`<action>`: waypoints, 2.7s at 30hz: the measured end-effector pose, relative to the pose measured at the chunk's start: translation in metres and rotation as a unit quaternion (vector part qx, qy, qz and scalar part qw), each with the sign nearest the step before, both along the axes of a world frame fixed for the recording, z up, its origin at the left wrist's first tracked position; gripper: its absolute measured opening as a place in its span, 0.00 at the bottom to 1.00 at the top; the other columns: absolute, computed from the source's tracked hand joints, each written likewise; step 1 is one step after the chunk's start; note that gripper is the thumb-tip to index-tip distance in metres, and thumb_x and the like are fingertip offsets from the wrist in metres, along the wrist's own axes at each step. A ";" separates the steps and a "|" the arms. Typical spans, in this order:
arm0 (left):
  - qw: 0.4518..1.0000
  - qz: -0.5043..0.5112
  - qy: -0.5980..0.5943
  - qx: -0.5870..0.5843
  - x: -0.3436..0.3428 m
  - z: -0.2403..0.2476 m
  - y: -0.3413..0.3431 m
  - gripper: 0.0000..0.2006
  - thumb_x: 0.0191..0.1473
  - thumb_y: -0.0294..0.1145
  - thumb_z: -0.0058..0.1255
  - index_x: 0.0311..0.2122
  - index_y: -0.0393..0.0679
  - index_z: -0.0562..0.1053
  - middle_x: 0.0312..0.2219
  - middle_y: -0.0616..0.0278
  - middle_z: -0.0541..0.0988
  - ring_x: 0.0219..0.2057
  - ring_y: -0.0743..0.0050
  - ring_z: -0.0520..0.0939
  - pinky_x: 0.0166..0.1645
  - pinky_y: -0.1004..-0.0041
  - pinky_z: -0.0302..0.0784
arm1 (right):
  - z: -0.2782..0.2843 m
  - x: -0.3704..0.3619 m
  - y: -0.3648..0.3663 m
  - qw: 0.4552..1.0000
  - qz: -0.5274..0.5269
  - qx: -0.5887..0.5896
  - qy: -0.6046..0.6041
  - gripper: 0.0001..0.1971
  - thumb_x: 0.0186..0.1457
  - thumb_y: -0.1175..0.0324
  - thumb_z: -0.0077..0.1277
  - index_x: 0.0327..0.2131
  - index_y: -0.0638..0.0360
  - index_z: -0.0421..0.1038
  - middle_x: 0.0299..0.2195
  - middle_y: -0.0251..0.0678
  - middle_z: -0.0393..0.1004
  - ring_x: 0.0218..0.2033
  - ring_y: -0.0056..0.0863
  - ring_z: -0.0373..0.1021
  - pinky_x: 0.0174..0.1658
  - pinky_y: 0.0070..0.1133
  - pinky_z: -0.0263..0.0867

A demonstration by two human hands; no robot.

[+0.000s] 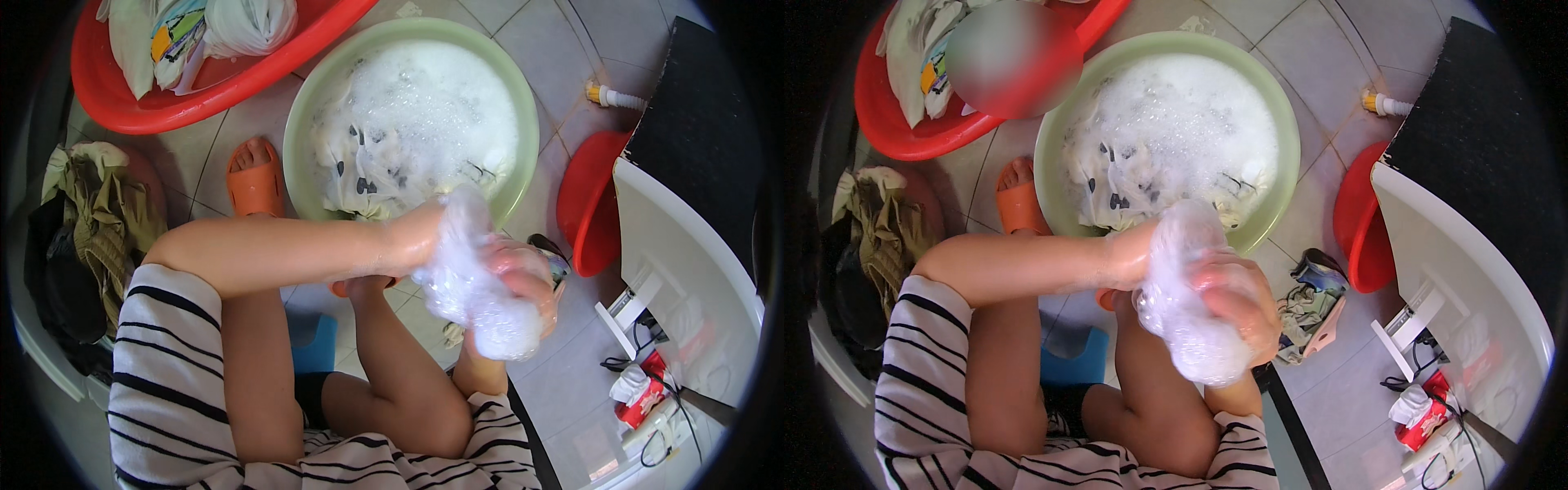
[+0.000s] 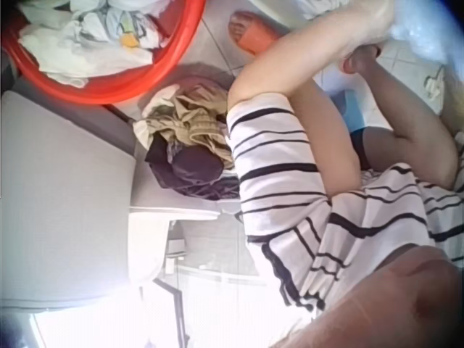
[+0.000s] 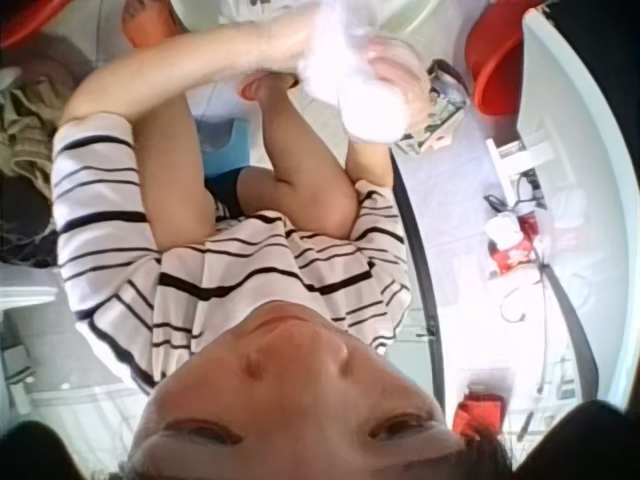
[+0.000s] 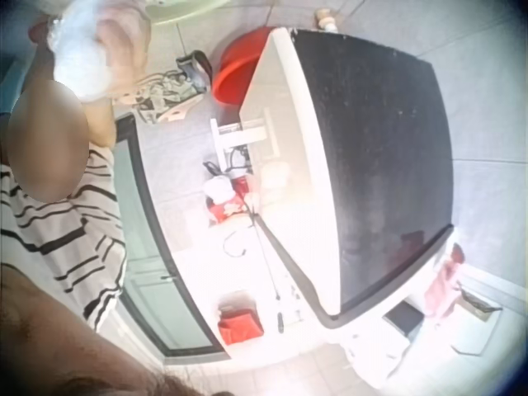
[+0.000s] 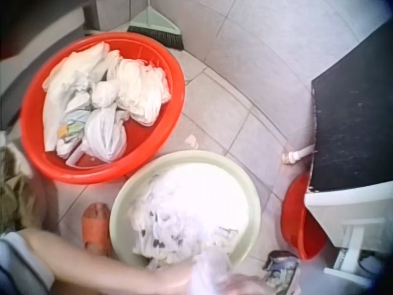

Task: The person hand-washes clothes in a green basin filled with soapy water. They scrub, rinse, and wring out a white garment with black patterns, then place it into a red basin containing other wet clothes.

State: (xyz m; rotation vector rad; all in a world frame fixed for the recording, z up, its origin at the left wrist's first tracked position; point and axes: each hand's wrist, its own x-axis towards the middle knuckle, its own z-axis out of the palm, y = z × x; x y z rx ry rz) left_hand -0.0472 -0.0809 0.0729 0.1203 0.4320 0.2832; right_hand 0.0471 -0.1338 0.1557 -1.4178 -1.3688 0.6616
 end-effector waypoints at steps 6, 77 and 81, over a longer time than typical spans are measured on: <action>0.976 -0.101 -0.109 -0.156 -0.005 0.000 0.016 0.12 0.55 0.33 0.42 0.44 0.42 0.68 0.33 0.64 0.72 0.36 0.77 0.74 0.43 0.75 0.70 | -0.006 0.005 0.010 0.992 0.097 0.056 -0.063 0.12 0.41 0.69 0.54 0.29 0.61 0.63 0.26 0.44 0.71 0.26 0.37 0.68 0.36 0.37 0.67; 0.851 -0.205 0.194 0.443 -0.021 0.027 0.014 0.17 0.55 0.39 0.36 0.29 0.35 0.70 0.24 0.41 0.74 0.27 0.43 0.76 0.35 0.57 0.71 | -0.005 0.005 -0.013 0.927 0.343 0.007 -0.151 0.07 0.37 0.67 0.52 0.19 0.51 0.62 0.29 0.37 0.72 0.27 0.32 0.70 0.29 0.22 0.66; 0.893 -0.139 0.230 0.360 -0.031 0.026 0.023 0.15 0.56 0.41 0.36 0.35 0.39 0.68 0.28 0.42 0.73 0.27 0.49 0.76 0.32 0.57 0.70 | -0.021 0.001 -0.018 0.988 -0.055 -0.142 -0.016 0.25 0.42 0.71 0.56 0.44 0.66 0.58 0.39 0.40 0.67 0.39 0.27 0.66 0.41 0.22 0.63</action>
